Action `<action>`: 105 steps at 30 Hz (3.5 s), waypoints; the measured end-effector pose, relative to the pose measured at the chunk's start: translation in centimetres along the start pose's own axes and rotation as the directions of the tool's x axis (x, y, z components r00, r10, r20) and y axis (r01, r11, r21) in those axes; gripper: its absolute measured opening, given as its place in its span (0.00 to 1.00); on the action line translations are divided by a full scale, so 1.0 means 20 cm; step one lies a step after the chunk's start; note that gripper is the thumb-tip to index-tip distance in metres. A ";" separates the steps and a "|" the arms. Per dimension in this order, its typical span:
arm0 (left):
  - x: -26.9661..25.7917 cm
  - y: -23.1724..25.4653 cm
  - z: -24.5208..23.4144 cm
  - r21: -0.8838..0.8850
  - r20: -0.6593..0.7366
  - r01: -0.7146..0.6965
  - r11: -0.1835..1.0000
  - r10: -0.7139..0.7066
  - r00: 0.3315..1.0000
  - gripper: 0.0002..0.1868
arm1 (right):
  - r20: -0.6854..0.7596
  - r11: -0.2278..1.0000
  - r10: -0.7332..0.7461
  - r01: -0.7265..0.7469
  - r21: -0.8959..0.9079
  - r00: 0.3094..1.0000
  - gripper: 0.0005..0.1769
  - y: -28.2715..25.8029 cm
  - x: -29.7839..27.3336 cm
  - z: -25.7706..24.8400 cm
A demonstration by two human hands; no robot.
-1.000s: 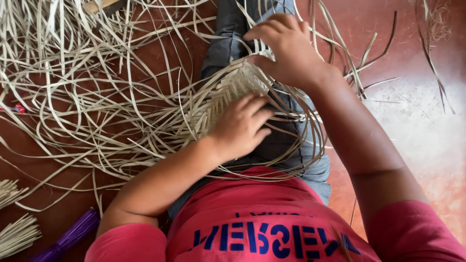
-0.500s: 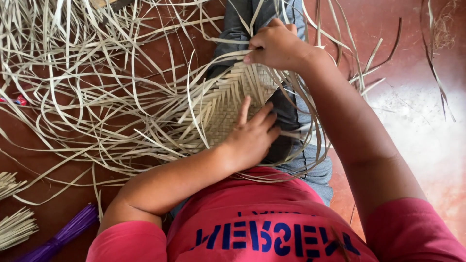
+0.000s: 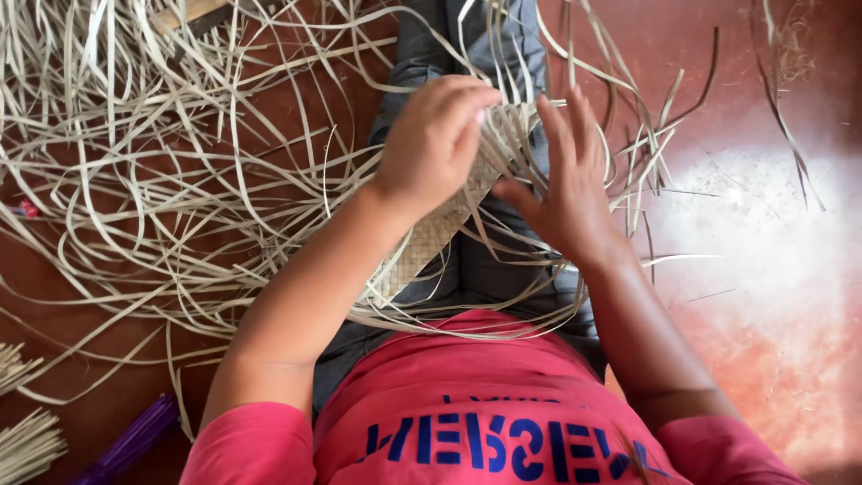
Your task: The person weaves a straw hat by hand while sitting on the floor, interlacing long strips of dried palm leaves into a structured pattern.
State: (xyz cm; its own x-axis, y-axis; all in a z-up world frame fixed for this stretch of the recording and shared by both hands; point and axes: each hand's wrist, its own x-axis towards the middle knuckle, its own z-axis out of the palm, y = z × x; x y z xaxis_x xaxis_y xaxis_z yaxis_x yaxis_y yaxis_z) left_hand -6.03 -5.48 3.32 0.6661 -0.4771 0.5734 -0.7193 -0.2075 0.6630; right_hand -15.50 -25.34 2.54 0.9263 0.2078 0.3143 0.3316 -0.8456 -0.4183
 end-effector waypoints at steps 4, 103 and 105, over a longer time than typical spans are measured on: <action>-0.05 -0.06 0.26 0.265 0.398 -0.059 0.962 -0.053 0.916 0.24 | 0.287 0.960 0.280 -0.266 -0.087 0.916 0.66 -0.02 -0.23 0.03; -0.08 -0.18 0.50 0.242 0.049 0.169 0.955 -0.186 0.981 0.05 | 0.369 0.948 0.319 -0.300 -0.110 0.873 0.24 0.22 -0.02 -0.06; -0.09 -0.16 0.50 0.240 0.038 0.179 0.954 -0.193 0.980 0.05 | 0.329 0.959 0.282 -0.250 -0.136 0.902 0.20 0.23 -0.02 -0.03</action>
State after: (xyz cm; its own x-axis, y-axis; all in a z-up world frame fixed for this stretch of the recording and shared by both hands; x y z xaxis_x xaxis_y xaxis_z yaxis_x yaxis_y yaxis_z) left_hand -6.90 -12.57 -4.63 0.7846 -0.4601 0.4156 -0.6145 -0.4887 0.6193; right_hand -14.44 -29.62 1.01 0.9872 0.1108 -0.1144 0.0622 -0.9294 -0.3637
